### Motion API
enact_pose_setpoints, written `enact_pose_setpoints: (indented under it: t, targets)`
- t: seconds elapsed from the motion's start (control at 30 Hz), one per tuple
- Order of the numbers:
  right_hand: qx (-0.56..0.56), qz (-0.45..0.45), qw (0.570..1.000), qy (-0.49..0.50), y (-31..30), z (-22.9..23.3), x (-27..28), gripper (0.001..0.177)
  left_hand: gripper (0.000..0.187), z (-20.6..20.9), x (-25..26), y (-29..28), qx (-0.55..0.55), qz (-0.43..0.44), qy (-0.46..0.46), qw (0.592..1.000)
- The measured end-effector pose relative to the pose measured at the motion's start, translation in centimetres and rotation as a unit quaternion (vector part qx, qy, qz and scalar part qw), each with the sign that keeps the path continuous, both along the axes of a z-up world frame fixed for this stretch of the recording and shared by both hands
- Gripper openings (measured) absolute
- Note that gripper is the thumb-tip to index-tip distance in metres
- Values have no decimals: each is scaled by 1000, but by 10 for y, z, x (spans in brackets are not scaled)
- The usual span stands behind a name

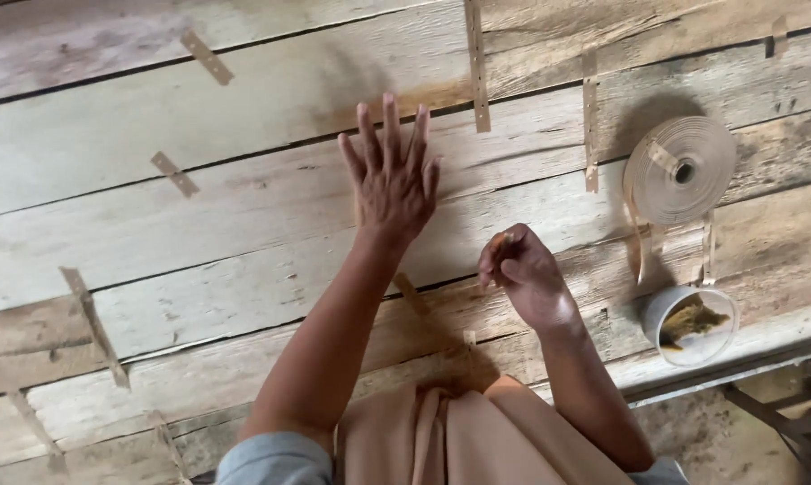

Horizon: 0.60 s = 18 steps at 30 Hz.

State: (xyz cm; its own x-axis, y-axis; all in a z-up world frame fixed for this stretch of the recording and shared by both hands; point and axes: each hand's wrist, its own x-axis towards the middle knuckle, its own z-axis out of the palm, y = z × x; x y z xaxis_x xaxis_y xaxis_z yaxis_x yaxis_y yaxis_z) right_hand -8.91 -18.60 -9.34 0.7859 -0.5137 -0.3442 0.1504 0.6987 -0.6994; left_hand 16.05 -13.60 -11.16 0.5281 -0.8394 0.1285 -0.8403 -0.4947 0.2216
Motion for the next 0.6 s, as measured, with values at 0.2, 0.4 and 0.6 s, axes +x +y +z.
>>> enact_pose_setpoints:
  t: [0.2,0.4,0.6]
  targets:
    - [-93,-65,964,241,3,54,55,26,62,11,2,2,-14,6,41,999]
    - [-236,-109,921,291,-8,60,21,19,69,14,-12,16,-191,-9,43,981]
    - [-516,-125,688,494,-43,76,-39,30,49,49,-151,52,-295,-145,414,849]
